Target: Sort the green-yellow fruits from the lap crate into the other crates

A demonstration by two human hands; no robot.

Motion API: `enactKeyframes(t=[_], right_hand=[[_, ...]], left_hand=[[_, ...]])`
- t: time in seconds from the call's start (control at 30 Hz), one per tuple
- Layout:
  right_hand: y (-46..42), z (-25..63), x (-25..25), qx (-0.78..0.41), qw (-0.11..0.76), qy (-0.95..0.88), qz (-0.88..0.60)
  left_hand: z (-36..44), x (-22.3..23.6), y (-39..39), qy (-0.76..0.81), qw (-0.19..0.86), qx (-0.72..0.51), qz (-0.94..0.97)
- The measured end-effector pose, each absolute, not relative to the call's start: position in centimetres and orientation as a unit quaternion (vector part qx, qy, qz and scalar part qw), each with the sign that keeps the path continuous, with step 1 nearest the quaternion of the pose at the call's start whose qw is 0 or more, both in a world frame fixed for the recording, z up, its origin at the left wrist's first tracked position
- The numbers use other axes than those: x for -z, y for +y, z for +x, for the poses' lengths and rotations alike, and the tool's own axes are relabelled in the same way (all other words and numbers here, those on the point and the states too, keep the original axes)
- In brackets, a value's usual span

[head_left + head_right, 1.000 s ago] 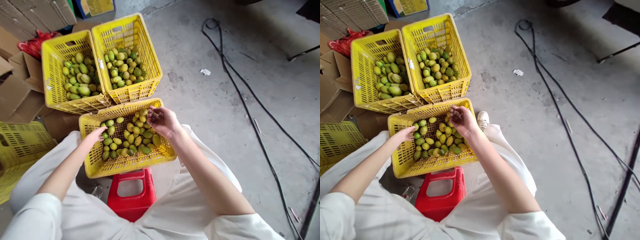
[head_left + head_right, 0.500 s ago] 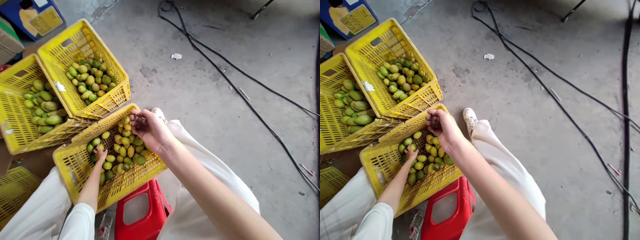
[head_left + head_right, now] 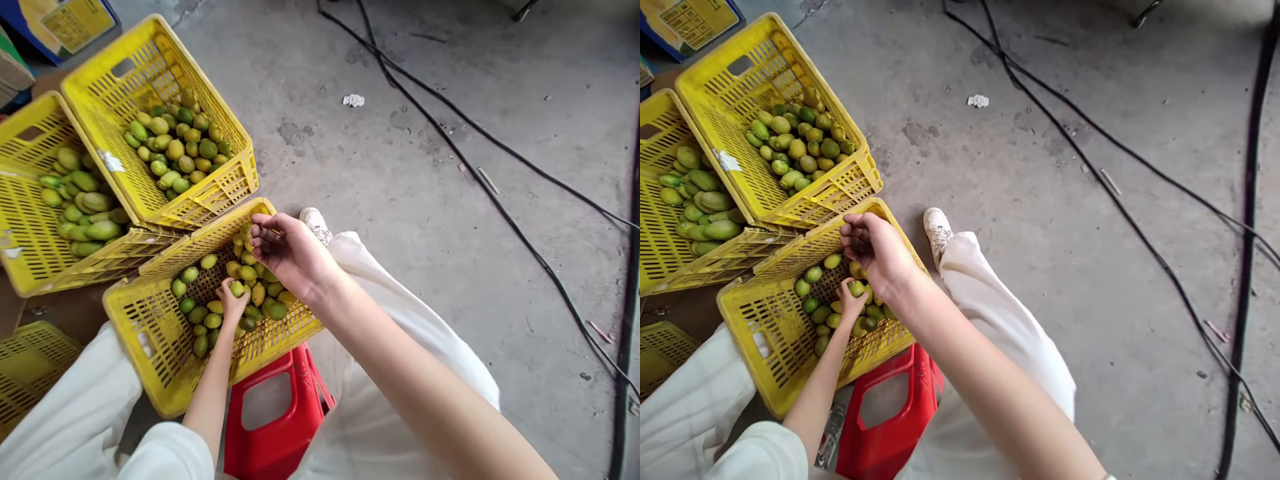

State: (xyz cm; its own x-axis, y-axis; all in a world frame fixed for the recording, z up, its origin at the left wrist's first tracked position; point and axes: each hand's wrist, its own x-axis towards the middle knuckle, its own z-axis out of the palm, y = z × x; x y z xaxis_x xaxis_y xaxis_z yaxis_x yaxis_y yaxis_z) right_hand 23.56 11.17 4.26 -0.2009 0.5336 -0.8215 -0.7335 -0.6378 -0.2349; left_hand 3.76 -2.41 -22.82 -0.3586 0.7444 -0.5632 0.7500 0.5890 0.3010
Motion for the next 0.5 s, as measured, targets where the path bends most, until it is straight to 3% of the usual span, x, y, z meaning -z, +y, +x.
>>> enactKeyframes(t=[0.2, 0.5], right_hand=[[11.0, 23.1, -4.7, -0.775, 0.404, 0.099, -0.476], [10.8, 23.8, -4.4, -0.789, 0.408, 0.041, -0.458]], left_hand=[[8.1, 21.3, -3.7, 0.753, 0.389, 0.069, 0.527], [11.1, 21.1, -1.3, 0.776, 0.419, 0.170, 0.439]])
